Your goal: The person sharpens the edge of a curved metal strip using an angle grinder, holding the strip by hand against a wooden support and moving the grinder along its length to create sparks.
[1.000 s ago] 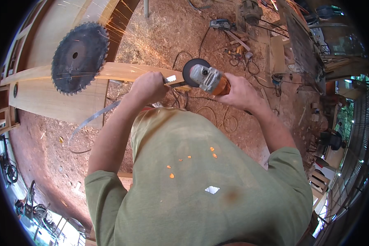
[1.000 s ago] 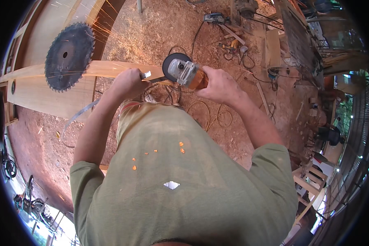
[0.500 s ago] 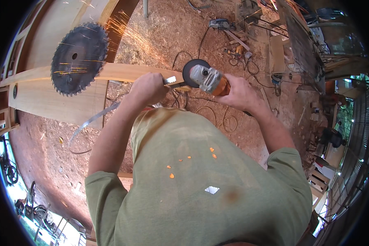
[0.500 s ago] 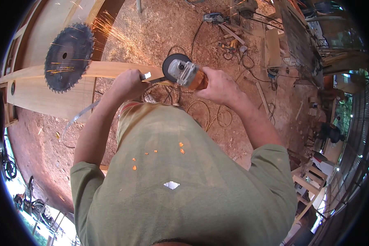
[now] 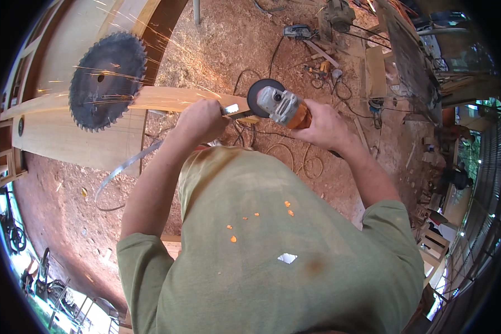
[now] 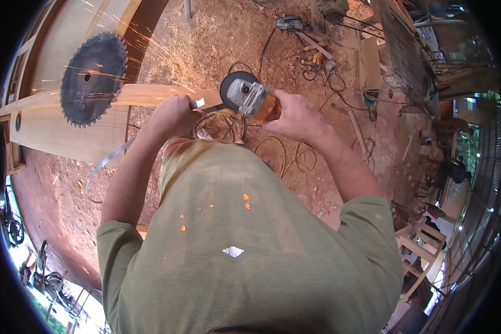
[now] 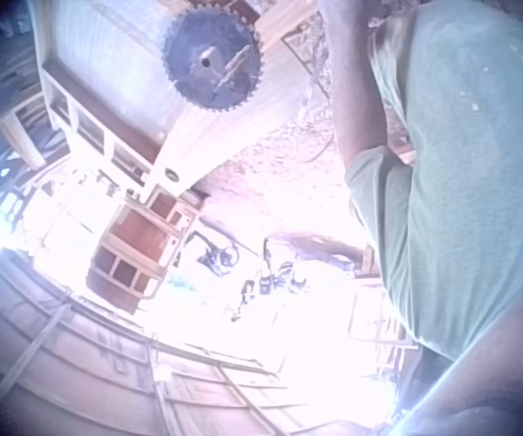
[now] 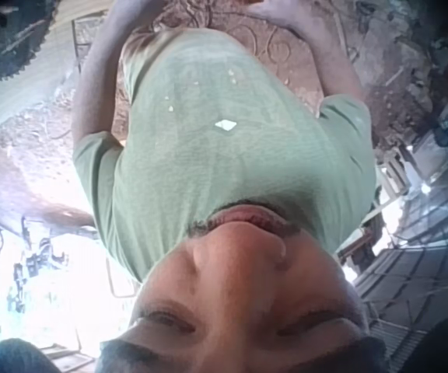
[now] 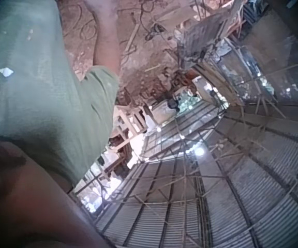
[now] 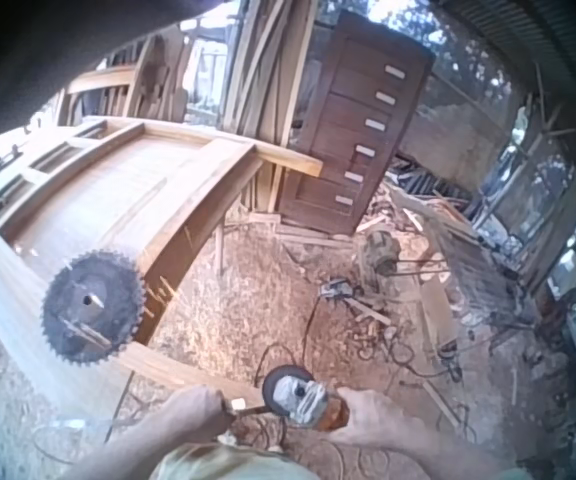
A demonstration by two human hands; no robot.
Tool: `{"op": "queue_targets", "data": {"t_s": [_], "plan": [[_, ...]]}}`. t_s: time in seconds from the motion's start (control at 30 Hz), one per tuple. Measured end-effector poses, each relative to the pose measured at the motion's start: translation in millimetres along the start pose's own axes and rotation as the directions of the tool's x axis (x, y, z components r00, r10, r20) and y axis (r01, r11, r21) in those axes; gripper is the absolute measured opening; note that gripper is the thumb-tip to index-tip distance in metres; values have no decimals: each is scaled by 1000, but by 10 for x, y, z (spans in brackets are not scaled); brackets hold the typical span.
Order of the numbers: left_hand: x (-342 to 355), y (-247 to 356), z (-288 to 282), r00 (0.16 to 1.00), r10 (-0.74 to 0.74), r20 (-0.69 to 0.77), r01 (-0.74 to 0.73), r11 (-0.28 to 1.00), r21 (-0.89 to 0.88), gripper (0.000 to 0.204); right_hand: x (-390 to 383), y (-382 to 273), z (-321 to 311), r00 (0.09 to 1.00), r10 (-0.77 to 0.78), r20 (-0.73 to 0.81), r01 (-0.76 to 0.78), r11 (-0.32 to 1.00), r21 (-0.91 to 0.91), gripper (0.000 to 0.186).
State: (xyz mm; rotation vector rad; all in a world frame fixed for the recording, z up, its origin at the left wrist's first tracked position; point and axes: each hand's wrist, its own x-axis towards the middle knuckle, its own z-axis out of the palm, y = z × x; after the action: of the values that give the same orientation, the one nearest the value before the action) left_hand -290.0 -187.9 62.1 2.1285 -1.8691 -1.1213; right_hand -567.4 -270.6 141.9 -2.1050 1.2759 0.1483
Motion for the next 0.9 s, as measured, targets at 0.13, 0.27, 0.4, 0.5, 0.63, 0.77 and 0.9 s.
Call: {"op": "queue_targets", "data": {"t_s": [0.13, 0.27, 0.4, 0.5, 0.63, 0.77, 0.9], "plan": [[-20, 4, -1, 1000, 14, -4, -14, 1000, 24, 35, -6, 12, 18, 1000, 1, 31, -1, 1000, -8, 57], [-12, 12, -4, 1000, 1, 4, -1, 999, 46, 35, -10, 47, 32, 999, -20, 29, 20, 1000, -9, 56], [-24, 5, 3, 1000, 1, 3, -2, 999, 34, 35, -19, 45, 74, 1000, -11, 0, 11, 997, 72, 55], [-30, 27, -28, 1000, 14, -4, -14, 1000, 16, 35, -21, 8, 33, 1000, -2, -1, 2, 1000, 10, 53], [-25, 10, -23, 1000, 5, 7, -5, 1000, 4, 34, -12, 0, 42, 1000, 17, 18, -17, 999, 28, 53], [1, -7, 5, 1000, 14, 19, -14, 1000, 21, 34, -15, 44, 61, 999, 31, 25, -32, 999, 25, 53], [-13, 13, -10, 1000, 2, 22, -3, 1000, 25, 35, -31, -10, 36, 996, 62, 62, -62, 998, -8, 53]]}}
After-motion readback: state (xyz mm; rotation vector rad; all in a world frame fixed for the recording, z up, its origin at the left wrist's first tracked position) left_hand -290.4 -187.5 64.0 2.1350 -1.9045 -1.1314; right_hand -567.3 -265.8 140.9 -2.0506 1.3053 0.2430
